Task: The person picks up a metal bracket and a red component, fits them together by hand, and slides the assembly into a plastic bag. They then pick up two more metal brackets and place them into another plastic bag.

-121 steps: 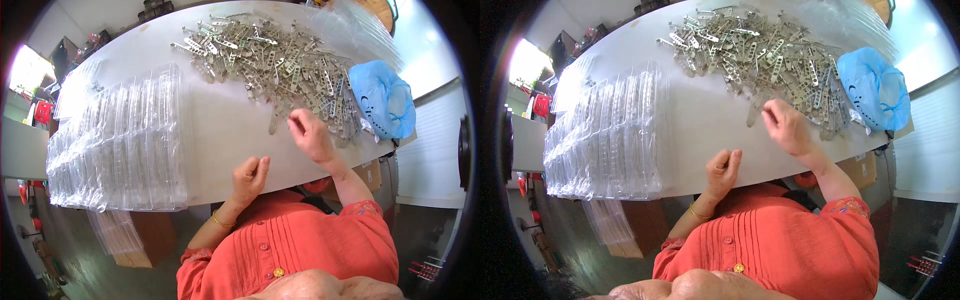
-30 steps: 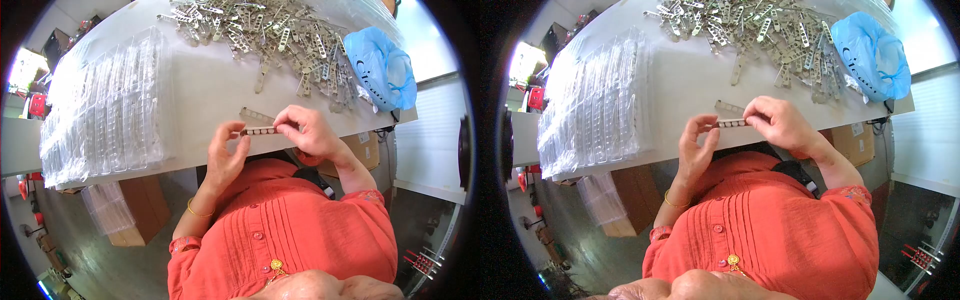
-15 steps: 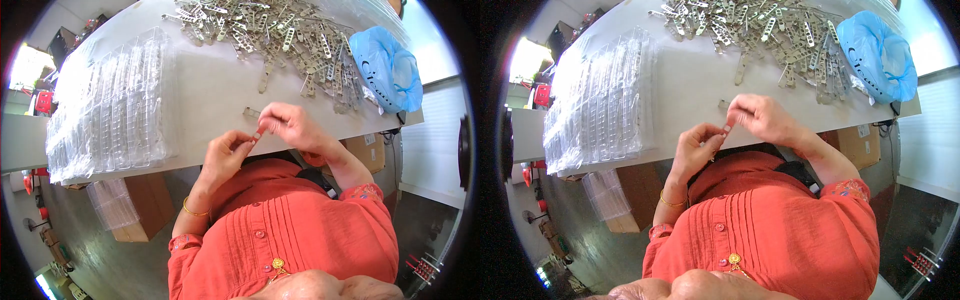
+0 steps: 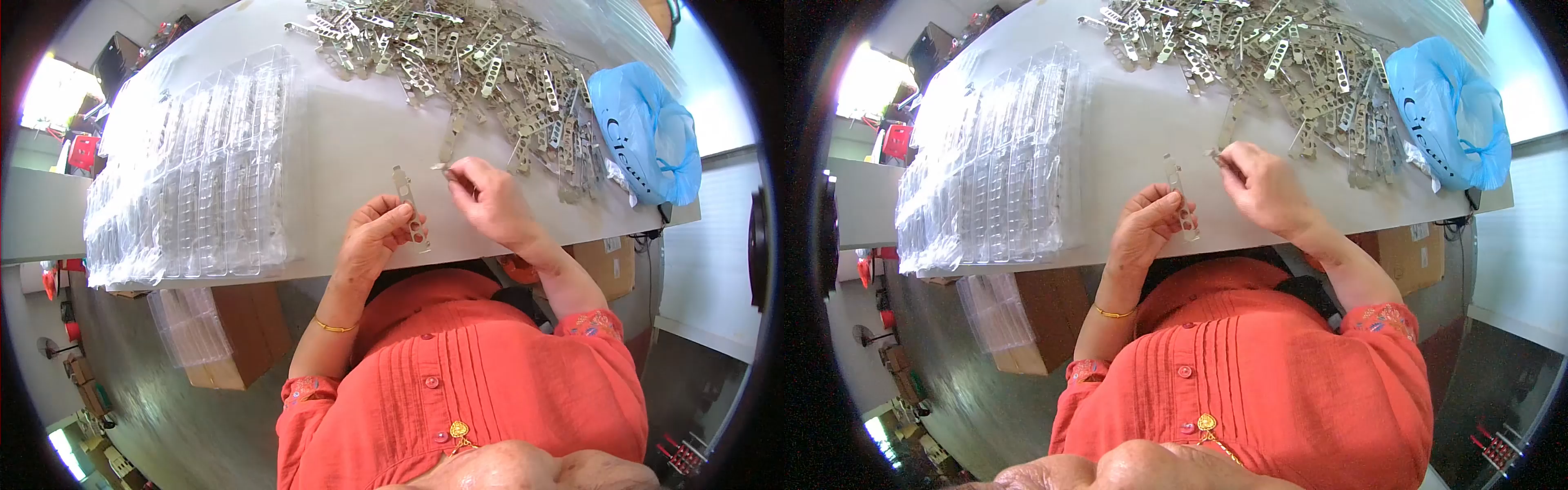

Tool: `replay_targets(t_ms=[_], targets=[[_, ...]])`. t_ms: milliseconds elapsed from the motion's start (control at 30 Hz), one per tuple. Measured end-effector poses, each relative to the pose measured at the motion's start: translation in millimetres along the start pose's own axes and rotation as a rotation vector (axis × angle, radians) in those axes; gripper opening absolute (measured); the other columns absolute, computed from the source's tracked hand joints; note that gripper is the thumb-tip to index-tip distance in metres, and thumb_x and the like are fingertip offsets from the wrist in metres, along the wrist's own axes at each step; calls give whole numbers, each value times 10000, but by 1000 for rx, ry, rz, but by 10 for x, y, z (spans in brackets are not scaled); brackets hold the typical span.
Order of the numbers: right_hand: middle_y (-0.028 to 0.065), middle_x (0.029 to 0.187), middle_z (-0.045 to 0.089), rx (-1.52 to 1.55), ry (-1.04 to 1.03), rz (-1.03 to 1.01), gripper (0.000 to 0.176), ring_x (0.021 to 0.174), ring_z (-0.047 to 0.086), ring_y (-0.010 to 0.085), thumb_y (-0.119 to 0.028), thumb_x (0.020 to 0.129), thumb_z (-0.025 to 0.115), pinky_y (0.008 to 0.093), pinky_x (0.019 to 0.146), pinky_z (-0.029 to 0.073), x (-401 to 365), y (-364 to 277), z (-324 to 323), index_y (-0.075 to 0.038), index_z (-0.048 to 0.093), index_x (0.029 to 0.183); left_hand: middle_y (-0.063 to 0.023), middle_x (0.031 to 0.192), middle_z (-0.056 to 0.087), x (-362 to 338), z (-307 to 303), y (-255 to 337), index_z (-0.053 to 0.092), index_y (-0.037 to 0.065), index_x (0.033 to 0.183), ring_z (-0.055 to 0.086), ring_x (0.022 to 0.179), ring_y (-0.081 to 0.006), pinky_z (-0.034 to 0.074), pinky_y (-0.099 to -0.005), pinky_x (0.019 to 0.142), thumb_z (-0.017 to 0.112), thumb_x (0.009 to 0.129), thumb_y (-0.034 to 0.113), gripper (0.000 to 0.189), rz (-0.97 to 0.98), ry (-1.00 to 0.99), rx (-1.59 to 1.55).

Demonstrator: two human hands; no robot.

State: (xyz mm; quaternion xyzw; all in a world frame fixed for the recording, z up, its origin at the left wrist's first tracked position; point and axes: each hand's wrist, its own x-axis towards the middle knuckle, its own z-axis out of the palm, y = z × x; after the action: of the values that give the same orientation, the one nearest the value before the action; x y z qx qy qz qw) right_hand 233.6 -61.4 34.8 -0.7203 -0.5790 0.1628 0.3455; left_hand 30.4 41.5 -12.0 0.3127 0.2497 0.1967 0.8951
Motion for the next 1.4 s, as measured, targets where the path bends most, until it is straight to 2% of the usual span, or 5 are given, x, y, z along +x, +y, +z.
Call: replay_targets(t_ms=[67, 333, 933, 1300, 1400], targets=[[110, 976, 673, 341, 57, 169, 130, 811, 664, 137, -41, 944, 657, 262, 748, 536, -9, -48, -72, -26, 577, 1045, -162, 995, 709, 22, 25, -15, 623, 29, 1023, 698, 818, -239, 575, -384, 769, 616, 986, 106, 86, 4, -7, -34], [120, 1111, 652, 1064, 137, 218, 103, 963, 674, 142, -2, 974, 608, 282, 872, 563, -124, 25, 107, -27, 523, 1027, -155, 1139, 695, 88, 203, -117, 629, 27, 1075, 714, 898, -251, 574, -389, 805, 608, 993, 92, 107, 19, -75, -143], [83, 869, 658, 171, -79, 139, 108, 750, 651, 178, -75, 888, 683, 327, 697, 521, -247, 119, -192, -6, 659, 967, -77, 930, 716, 208, 350, -57, 673, -14, 1041, 669, 787, -131, 558, -280, 746, 704, 943, 106, 158, 212, 95, 535], [154, 881, 655, -68, 58, 48, 52, 795, 637, 368, -48, 863, 653, 440, 687, 509, -306, 237, -2, -28, 609, 881, -82, 921, 711, 278, 294, -131, 658, -29, 1072, 667, 770, -133, 580, -291, 697, 663, 976, 134, 189, 29, 100, 281], [97, 814, 656, -13, 47, 97, 55, 719, 643, 254, -42, 888, 659, 370, 654, 506, -282, 203, -10, -25, 610, 905, -89, 926, 711, 280, 277, -123, 652, -30, 1070, 681, 784, -150, 585, -298, 698, 651, 984, 136, 187, 25, 64, 292]])
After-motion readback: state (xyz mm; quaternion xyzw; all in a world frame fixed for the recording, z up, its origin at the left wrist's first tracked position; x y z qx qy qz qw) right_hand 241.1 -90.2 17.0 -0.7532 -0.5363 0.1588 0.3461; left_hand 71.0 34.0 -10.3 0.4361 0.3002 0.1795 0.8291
